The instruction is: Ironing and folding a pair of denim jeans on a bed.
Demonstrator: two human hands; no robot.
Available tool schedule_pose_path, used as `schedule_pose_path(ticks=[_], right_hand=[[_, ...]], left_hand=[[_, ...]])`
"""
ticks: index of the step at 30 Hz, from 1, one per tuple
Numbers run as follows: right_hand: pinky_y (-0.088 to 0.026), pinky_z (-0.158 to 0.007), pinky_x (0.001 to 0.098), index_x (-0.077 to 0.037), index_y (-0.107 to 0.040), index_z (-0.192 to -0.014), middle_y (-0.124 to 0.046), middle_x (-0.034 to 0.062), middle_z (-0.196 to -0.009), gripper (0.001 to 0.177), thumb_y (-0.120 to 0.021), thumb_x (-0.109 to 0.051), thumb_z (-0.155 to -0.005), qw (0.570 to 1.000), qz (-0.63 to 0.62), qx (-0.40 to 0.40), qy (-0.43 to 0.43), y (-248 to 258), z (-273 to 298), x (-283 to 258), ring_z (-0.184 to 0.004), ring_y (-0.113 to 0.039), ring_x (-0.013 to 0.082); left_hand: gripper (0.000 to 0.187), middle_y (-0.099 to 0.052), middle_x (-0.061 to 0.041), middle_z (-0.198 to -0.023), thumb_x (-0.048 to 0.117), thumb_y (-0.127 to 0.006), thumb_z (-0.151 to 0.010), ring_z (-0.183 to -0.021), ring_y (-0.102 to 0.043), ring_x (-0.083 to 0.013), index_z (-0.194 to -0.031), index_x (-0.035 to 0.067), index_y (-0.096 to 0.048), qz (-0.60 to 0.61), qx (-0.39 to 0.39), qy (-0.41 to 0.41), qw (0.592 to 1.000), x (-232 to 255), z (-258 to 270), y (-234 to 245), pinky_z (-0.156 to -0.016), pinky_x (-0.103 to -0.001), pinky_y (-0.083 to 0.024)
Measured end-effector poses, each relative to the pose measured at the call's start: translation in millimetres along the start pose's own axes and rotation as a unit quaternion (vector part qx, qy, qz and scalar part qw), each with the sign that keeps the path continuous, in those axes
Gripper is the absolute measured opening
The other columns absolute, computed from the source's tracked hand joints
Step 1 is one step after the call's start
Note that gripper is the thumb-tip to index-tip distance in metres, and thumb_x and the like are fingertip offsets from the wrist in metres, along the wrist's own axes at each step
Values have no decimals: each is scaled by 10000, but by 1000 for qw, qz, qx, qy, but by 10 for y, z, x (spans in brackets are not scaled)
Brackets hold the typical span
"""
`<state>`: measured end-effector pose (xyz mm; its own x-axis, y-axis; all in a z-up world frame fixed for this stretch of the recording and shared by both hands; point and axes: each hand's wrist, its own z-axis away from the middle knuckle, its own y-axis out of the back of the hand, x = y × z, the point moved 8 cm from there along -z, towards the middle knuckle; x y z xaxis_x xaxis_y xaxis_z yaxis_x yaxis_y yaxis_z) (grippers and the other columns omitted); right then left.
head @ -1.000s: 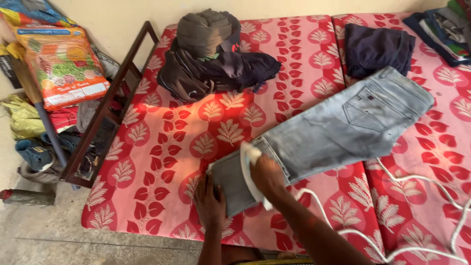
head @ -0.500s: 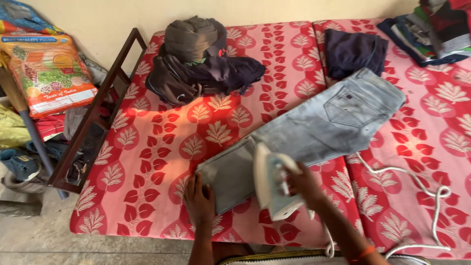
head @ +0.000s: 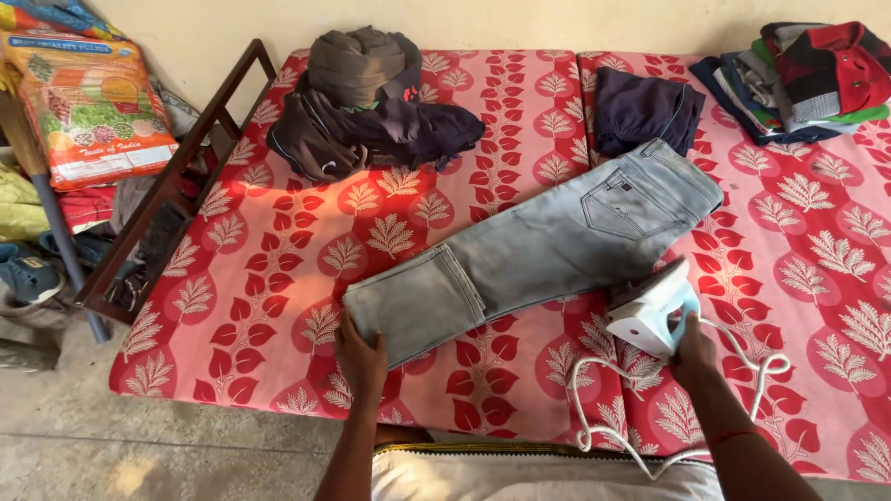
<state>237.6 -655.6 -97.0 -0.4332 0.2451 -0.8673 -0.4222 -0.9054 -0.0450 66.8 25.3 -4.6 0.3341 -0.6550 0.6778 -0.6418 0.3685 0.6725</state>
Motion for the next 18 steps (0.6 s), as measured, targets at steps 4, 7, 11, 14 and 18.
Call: schedule_pose_path(ticks=[4,7,11,14,18], right_hand=[[-543,-893,507,129,-682,-1161,-748,351,-1024,832,-438,-667,-1182,896,427,101,66,-95,199,-432,-935,-734,408],[-464,-882,585,57,-549,-1205,-464,348,-1267,604,-643,-525,-1074,851,402,224,251,-101,473,-765,-1136,-524,467],[-468,-945,553,53,-502,-1257,-482,275,-1259,427,-713,-285,-1102,753,369,240,490,-591,1526,-1297,-1165,-517,421],[-478,-904,511,52,-497,-1285,-486,254,-1229,417,-709,-236,-1071,754,328,156,547,-998,2091,-1426,-1112,-527,380],[-483,-892,478,34,-533,-1212,-542,192,-1127,330,-685,-208,-1047,757,293,62,581,-1439,2699,-1447,-1059,-546,365]], left_hand=[[723,-640,-243,-1314,302,-775,-846,-1171,-640,-430,-1436,5,-480,51,-7,106,993,-354,-152,-248,-981,-494,-524],[569,-722,-224,-1160,330,-814,-856,-1042,-697,-402,-1271,-14,-631,62,-80,218,971,-635,-158,-418,-911,-490,-538],[432,-760,-156,-1040,291,-795,-827,-911,-689,-278,-1131,-5,-718,236,-90,213,944,-729,-151,-343,-827,-427,-531],[396,-752,-109,-968,290,-784,-828,-847,-667,-227,-1083,-7,-723,246,-72,199,946,-1031,-231,-100,-791,-395,-519],[388,-666,-134,-832,318,-807,-861,-734,-581,-251,-977,-29,-677,182,-45,222,957,-2149,-397,429,-689,-458,-473]])
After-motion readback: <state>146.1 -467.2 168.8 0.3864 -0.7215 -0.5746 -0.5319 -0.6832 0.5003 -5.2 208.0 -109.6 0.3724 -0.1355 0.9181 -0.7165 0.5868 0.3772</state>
